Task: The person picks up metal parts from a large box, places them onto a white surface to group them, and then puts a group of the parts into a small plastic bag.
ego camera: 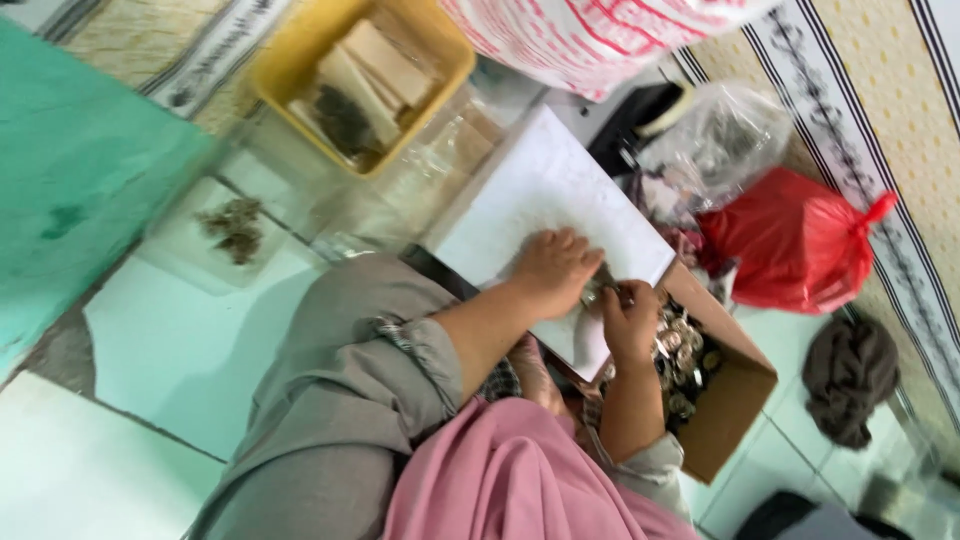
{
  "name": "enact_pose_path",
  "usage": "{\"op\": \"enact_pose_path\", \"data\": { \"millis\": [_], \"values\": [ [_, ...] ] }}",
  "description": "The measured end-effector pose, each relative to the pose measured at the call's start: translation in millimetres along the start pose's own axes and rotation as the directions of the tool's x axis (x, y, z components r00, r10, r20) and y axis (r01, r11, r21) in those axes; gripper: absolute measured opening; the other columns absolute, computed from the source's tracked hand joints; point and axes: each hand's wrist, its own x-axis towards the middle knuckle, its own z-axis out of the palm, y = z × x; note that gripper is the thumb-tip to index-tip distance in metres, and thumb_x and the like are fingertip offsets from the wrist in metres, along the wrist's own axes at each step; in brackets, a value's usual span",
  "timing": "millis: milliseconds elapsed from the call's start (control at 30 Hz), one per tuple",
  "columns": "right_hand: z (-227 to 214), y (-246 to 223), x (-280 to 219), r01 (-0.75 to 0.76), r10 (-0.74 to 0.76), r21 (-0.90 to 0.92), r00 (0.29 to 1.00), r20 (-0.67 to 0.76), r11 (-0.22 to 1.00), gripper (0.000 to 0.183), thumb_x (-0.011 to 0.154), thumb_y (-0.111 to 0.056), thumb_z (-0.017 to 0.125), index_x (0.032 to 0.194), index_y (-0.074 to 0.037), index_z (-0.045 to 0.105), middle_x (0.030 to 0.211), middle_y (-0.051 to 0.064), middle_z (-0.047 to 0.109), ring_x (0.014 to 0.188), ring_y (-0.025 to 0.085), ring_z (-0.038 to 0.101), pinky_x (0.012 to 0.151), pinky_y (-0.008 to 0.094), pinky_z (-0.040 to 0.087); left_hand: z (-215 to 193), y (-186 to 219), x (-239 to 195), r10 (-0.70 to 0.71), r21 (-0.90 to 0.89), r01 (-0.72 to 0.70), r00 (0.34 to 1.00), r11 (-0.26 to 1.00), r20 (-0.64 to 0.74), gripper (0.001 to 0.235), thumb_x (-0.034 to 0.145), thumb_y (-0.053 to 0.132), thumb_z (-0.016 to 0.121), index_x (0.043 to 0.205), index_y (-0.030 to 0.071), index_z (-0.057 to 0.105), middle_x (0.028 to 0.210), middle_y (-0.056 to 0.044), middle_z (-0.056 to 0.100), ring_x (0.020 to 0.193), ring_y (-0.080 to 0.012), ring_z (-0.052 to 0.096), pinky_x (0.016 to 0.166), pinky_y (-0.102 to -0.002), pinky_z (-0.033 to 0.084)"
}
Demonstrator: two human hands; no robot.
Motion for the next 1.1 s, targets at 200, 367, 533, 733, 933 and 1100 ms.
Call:
{"op": "enact_pose_path", "data": {
  "millis": [200,367,533,733,933,1100],
  "values": [
    [-9.6,-61.4,-0.8,-0.041,0.111,0.593,0.99,-0.083,0.804,0.02,0.101,-0.003,0.068,0.118,-0.004,0.057,0.097,0.005,0.063,0.083,0.012,0.062,0.066,0.022,0.05,5.8,-9.4,7.3,-0.206,-0.136,0.28,0.894,0.95,0.398,0.059,0.085,0.024,0.068,0.142,0.017,0.052,0.106,-0.01,0.063,0.098,-0.0324,0.068,0.085,-0.047,0.05],
    [-1.2,-124.8,28.5,-0.035,0.13,0.795,0.99,-0.056,0.606,0.021,0.099,0.001,0.067,0.111,-0.011,0.054,0.088,-0.002,0.062,0.067,0.006,0.06,0.051,0.018,0.047,-5.6,-18.9,28.0,-0.558,-0.641,0.48,0.824,0.598,0.096,0.059,0.086,0.012,0.069,0.142,0.009,0.051,0.115,-0.014,0.058,0.109,-0.0358,0.063,0.091,-0.043,0.053],
    [25.5,-196.3,59.9,-0.034,0.09,0.839,0.996,-0.018,0.542,0.023,0.099,0.001,0.068,0.108,-0.015,0.054,0.089,-0.002,0.06,0.074,0.008,0.064,0.051,0.019,0.05,-36.0,-40.0,54.6,-0.807,-0.85,0.482,0.577,0.213,0.126,0.066,0.089,0.014,0.067,0.149,0.009,0.041,0.118,-0.016,0.063,0.101,-0.029,0.064,0.086,-0.039,0.053],
    [63.2,-291.0,89.2,-0.091,0.002,0.857,0.995,0.105,0.507,0.021,0.096,0.001,0.066,0.106,-0.013,0.054,0.09,0.0,0.058,0.072,0.009,0.061,0.049,0.021,0.05,-77.9,-73.8,79.5,-0.96,-0.996,0.081,0.279,0.037,-0.013,0.066,0.093,0.004,0.062,0.153,0.004,0.033,0.133,-0.021,0.05,0.125,-0.0267,0.051,0.112,-0.045,0.04],
    [115.1,-331.3,119.4,-0.075,-0.086,0.808,0.984,0.154,0.585,0.028,0.092,-0.002,0.072,0.113,-0.009,0.056,0.089,0.004,0.059,0.076,0.013,0.061,0.057,0.023,0.051,-106.5,-112.5,98.0,-0.986,-0.998,-0.006,0.155,0.056,-0.057,0.052,0.1,0.008,0.056,0.148,0.0,0.036,0.138,-0.017,0.051,0.125,-0.0214,0.048,0.107,-0.041,0.04],
    [147.7,-353.0,139.6,0.051,-0.216,0.666,0.962,0.167,0.744,0.033,0.088,-0.003,0.077,0.116,-0.006,0.059,0.104,0.005,0.063,0.098,0.015,0.062,0.085,0.025,0.053,-86.1,-173.2,80.0,-0.987,-0.992,0.029,0.109,-0.119,0.122,0.08,0.104,0.025,0.055,0.165,0.018,0.003,0.17,-0.018,0.0,0.157,-0.0399,0.002,0.112,-0.073,0.026]
  ]
}}
